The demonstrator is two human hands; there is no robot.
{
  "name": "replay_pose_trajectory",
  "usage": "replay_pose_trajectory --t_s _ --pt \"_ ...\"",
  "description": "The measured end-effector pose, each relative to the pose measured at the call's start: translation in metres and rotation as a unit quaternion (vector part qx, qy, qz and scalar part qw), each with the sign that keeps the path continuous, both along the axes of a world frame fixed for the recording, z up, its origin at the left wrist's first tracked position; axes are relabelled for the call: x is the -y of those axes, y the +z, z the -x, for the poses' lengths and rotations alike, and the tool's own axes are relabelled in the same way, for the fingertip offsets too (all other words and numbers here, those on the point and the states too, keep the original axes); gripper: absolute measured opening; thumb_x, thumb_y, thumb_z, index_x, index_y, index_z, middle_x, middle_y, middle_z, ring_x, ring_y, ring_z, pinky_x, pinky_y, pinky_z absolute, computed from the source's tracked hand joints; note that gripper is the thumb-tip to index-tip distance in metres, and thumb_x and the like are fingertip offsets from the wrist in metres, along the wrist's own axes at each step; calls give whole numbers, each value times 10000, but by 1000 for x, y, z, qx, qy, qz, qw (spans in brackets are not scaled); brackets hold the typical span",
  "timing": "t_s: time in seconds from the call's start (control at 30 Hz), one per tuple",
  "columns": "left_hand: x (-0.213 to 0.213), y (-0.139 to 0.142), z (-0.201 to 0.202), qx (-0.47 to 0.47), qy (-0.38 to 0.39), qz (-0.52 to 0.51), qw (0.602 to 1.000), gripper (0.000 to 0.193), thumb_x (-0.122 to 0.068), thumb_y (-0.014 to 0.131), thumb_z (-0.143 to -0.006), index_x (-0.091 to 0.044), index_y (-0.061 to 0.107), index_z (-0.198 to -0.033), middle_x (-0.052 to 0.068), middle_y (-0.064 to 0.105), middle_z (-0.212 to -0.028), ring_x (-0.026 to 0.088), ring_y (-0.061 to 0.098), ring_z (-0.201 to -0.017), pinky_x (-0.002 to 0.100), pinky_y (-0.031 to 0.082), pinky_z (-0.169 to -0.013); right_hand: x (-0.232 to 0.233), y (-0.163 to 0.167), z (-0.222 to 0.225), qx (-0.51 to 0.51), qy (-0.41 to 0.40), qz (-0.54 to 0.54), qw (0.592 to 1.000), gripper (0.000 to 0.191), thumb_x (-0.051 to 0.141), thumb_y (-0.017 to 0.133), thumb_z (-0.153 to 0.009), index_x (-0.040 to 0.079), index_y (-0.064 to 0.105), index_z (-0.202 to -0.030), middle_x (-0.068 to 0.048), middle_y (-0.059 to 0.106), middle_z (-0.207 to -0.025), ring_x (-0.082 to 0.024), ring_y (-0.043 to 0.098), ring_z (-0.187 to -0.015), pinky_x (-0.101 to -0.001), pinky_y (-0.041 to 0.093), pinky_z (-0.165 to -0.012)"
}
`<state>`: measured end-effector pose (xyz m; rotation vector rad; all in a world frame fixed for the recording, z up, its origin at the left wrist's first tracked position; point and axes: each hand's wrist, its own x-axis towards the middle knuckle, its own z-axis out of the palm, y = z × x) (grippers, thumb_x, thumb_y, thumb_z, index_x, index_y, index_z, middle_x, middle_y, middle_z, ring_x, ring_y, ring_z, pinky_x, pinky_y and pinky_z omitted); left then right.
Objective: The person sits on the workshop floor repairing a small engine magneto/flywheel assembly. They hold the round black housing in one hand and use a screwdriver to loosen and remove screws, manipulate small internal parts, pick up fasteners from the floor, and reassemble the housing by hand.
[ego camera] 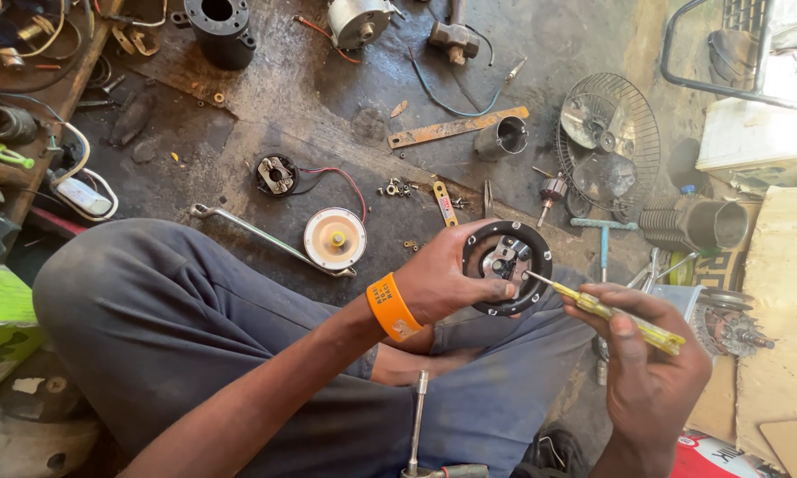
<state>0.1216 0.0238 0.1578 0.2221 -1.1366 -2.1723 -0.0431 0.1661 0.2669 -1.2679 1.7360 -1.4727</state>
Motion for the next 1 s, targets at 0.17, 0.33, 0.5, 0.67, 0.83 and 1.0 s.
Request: replay_pose_trajectory --t_s 0.17,0.33,0.5,0.67,0.83,1.0 --pt "-2 -3 1 -7 -14 -26 1000 464 -19 781 -852 8 617 -1285 14 692 -1118 78 620 -1049 288 542 -968 -2 -12 17 68 10 5 998 243 46 554 -1091 -159 551 -1222 -319 629 -1229 -405 685 -1147 -507 610 -1008" --pt "-4 -6 3 -12 -14 -19 1000 499 -4 773 -850 5 590 -1314 17 647 -1149 87 601 -1073 290 532 -979 -1 -14 24 111 25 -1 994 243 52 553 -1083 -147 545 -1223 -321 624 -1241 -415 681 -1159 -510 604 -1018" --pt "-3 -8 3 -2 -7 20 1000 468 6 761 -879 29 592 -1316 45 616 -1165 113 600 -1101 305 524 -1010 4 -2 11 35 21 -27 999 221 35 556 -1072 -143 564 -1203 -308 640 -1225 -388 684 -1162 -506 611 -1008" --pt "-2 -6 -1 27 -5 18 999 497 -9 741 -872 10 563 -1335 33 635 -1172 104 614 -1096 292 526 -995 4 15 -10 -118 26 -65 991 189 -12 569 -1037 -133 594 -1180 -265 676 -1197 -330 688 -1180 -476 614 -1035" --pt "-1 -3 -2 14 -25 -23 999 503 -9 759 -864 7 566 -1328 24 664 -1139 92 607 -1045 291 539 -954 8 24 -12 -142 25 -88 986 204 -9 570 -1033 -136 596 -1190 -264 684 -1198 -327 695 -1157 -464 584 -1042" --pt "-2 -2 -1 -13 -23 -20 999 492 4 769 -868 10 581 -1322 17 653 -1134 89 595 -1054 288 528 -976 11 25 -4 -73 43 -70 994 213 16 547 -1052 -133 586 -1200 -263 672 -1217 -331 688 -1187 -477 570 -1011"
